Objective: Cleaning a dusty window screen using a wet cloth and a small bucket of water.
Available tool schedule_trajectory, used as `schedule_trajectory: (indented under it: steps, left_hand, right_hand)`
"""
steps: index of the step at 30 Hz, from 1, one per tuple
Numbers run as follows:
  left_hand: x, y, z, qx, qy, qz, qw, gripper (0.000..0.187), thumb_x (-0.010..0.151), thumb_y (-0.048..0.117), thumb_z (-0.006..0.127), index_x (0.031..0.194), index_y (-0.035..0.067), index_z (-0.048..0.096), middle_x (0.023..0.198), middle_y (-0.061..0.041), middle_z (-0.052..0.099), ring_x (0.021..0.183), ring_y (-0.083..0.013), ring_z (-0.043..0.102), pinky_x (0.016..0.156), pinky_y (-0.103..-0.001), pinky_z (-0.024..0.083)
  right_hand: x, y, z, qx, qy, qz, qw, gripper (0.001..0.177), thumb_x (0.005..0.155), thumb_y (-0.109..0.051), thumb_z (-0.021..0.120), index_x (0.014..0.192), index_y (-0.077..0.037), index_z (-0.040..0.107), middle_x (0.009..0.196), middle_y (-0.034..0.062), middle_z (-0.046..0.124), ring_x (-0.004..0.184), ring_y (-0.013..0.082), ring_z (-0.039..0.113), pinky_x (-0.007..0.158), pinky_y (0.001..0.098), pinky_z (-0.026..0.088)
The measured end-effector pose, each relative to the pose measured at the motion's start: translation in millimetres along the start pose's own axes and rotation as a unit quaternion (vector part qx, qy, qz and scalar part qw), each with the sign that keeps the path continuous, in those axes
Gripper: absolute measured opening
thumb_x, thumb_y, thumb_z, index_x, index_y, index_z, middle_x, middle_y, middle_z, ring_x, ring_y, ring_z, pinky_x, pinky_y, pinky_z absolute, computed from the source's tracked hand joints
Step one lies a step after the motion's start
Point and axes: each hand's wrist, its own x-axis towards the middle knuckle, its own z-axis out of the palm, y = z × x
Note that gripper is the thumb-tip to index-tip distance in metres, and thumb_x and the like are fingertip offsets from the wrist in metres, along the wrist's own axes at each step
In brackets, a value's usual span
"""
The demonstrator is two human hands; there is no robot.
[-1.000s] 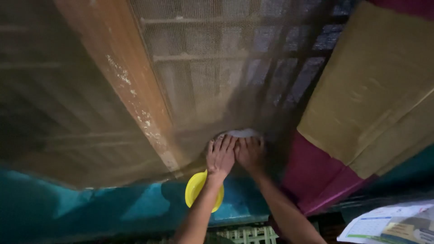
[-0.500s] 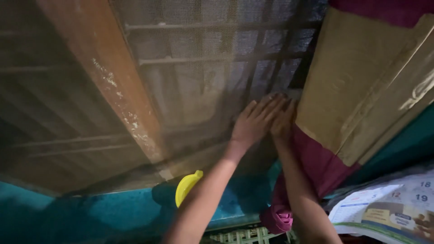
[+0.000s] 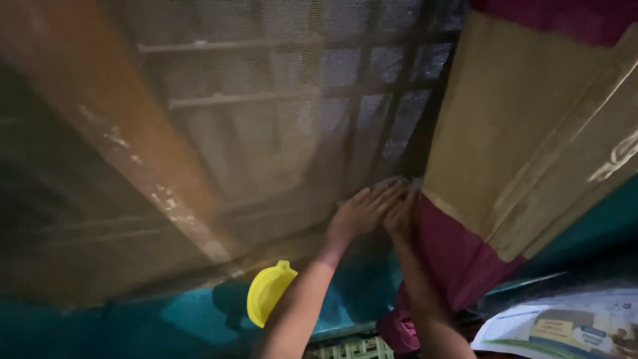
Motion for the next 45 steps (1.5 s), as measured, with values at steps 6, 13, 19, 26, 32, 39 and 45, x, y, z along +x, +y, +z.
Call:
schedule_trajectory:
  steps: [6, 13, 19, 26, 32, 39, 45]
  left_hand:
    - [-8.8, 10.9, 12.3, 0.081, 0.145, -0.066, 0.984, 0.061, 0.115, 0.043, 0.026, 0.171, 0.021, 0.016, 0.177, -0.002, 0.012, 0.162, -0.0175, 0.012, 0.128, -0.047, 0.0]
    - [-24.5, 29.2, 32.2, 0.076, 0.082, -0.025, 0.993, 0.062, 0.113, 0.043, 0.025, 0.17, 0.024, 0.011, 0.177, 0.0, 0.01, 0.161, -0.0187, 0.01, 0.127, -0.053, 0.0]
    - [-34.7, 48.6, 55.7, 0.073, 0.07, -0.042, 0.994, 0.065, 0.113, 0.048, 0.024, 0.171, 0.025, 0.007, 0.176, 0.001, 0.007, 0.161, -0.0212, 0.009, 0.128, -0.05, 0.002]
    - [-53.9, 40.7, 23.3, -0.159, -0.179, 0.043, 0.97, 0.074, 0.103, 0.046, 0.036, 0.167, 0.024, 0.007, 0.174, 0.003, -0.001, 0.159, -0.015, 0.004, 0.126, -0.043, 0.012]
    - [-67.4, 58.4, 37.9, -0.169, -0.165, 0.029, 0.971, 0.069, 0.105, 0.039, 0.041, 0.165, 0.021, 0.013, 0.174, 0.002, 0.004, 0.158, -0.0147, 0.008, 0.126, -0.042, 0.016]
    - [-97.2, 100.3, 73.4, -0.187, -0.169, 0.011, 0.968, 0.07, 0.108, 0.037, 0.046, 0.168, 0.016, 0.016, 0.175, 0.001, 0.01, 0.159, -0.0155, 0.014, 0.13, -0.041, 0.012]
    - [-105.3, 108.1, 44.1, 0.353, 0.004, -0.215, 0.911, 0.067, 0.116, 0.043, 0.031, 0.172, 0.018, 0.006, 0.179, 0.001, -0.003, 0.163, -0.0132, 0.0, 0.133, -0.039, -0.005]
  right_hand:
    - [-20.6, -1.6, -6.9, -0.571, -0.013, -0.206, 0.795, 0.046, 0.112, -0.018, 0.043, 0.151, 0.007, 0.039, 0.151, 0.0343, 0.041, 0.136, 0.0425, 0.051, 0.11, 0.0533, 0.051]
    - [-73.6, 31.3, 1.8, -0.527, -0.119, -0.054, 0.84, 0.051, 0.101, -0.034, 0.05, 0.135, 0.004, 0.052, 0.13, 0.0282, 0.057, 0.113, 0.0366, 0.06, 0.099, 0.0507, 0.053]
    - [-77.3, 4.6, -2.2, -0.443, -0.122, 0.01, 0.888, 0.046, 0.106, -0.027, 0.051, 0.136, 0.008, 0.054, 0.128, 0.0298, 0.057, 0.107, 0.0408, 0.061, 0.099, 0.0547, 0.051]
    - [-114.3, -4.6, -5.3, -0.544, -0.146, -0.121, 0.817, 0.043, 0.102, -0.035, 0.047, 0.121, 0.002, 0.059, 0.127, 0.0285, 0.061, 0.113, 0.044, 0.062, 0.096, 0.0621, 0.05]
    - [-81.1, -57.8, -0.8, -0.518, -0.189, -0.05, 0.833, 0.048, 0.102, -0.042, 0.048, 0.123, -0.001, 0.063, 0.12, 0.0252, 0.063, 0.117, 0.0423, 0.061, 0.102, 0.061, 0.048]
    - [-98.6, -96.0, 2.0, -0.531, -0.213, -0.025, 0.82, 0.048, 0.103, -0.043, 0.049, 0.129, -0.005, 0.06, 0.121, 0.0245, 0.064, 0.115, 0.042, 0.061, 0.105, 0.0605, 0.044]
    - [-88.5, -121.9, 0.7, -0.565, -0.277, 0.003, 0.777, 0.056, 0.099, -0.043, 0.049, 0.132, 0.002, 0.057, 0.122, 0.0286, 0.062, 0.115, 0.0448, 0.059, 0.107, 0.0614, 0.041]
